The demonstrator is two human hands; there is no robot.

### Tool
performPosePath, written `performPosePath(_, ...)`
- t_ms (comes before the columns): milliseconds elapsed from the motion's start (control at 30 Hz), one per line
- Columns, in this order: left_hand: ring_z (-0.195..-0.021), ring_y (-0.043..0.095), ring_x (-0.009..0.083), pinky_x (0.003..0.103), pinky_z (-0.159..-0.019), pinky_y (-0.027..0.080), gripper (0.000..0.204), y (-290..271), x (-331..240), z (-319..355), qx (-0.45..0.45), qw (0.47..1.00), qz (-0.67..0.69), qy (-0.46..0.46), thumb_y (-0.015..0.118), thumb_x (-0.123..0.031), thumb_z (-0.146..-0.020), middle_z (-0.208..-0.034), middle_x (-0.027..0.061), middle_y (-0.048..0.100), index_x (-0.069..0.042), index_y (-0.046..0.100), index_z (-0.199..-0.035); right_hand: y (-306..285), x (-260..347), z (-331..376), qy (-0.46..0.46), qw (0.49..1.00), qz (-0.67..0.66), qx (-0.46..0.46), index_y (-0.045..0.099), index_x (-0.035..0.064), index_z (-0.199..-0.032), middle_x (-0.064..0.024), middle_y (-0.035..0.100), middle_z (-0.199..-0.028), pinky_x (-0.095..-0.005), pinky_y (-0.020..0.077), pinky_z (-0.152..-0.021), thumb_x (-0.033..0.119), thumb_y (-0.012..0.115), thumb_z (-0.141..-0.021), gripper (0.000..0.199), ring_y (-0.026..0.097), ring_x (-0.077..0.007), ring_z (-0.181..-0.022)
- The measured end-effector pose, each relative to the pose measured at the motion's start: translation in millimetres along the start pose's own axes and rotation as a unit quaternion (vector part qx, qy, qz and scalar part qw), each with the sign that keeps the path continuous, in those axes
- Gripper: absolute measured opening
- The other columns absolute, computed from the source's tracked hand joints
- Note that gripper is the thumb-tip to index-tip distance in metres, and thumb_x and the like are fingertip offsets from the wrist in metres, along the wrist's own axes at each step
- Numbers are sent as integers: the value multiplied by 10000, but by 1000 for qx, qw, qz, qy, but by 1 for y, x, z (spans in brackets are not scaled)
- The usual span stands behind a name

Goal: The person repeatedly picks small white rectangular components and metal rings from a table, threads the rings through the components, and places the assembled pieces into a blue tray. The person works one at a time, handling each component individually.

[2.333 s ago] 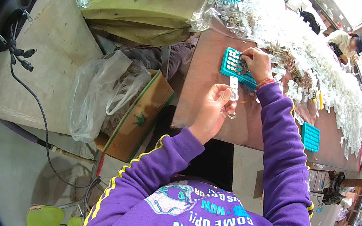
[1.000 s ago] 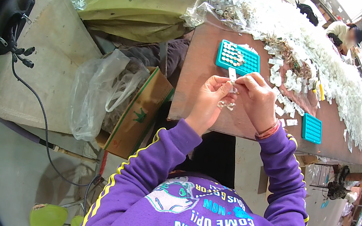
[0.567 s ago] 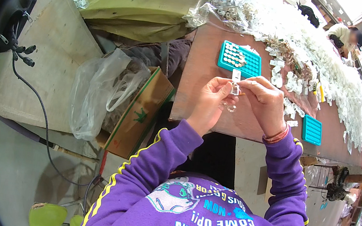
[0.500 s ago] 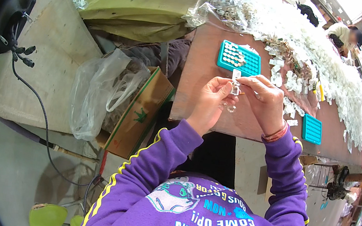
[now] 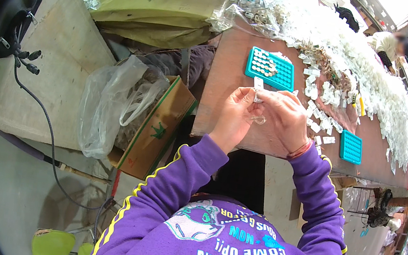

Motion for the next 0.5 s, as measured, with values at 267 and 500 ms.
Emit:
performPosePath(267,-802,617,154,256,-705,518,158,5,-1,5,-4,998,-57,-14,565,-182,-978,-973,124,638,-59,529,-1070,24,-87,-16,155,982,106,6,674,117,-1079,-101,674,-1076,-386,533,-788,98,598,-886,208,651,-323,-938)
performPosePath(500,-796,629,172,266,-705,530,148,5,0,3,5,998,-57,-17,564,-175,-977,-963,133,642,-66,525,-1071,43,-102,-14,93,985,149,7,700,101,-969,-102,692,-971,-370,529,-774,114,600,-869,143,664,-278,-892)
Point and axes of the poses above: each hand's wrist, its own z-axis away from the middle knuckle, its own y-axis out of the palm, x = y × z, the point moved 7 cm from there along -z, towards the middle knuckle
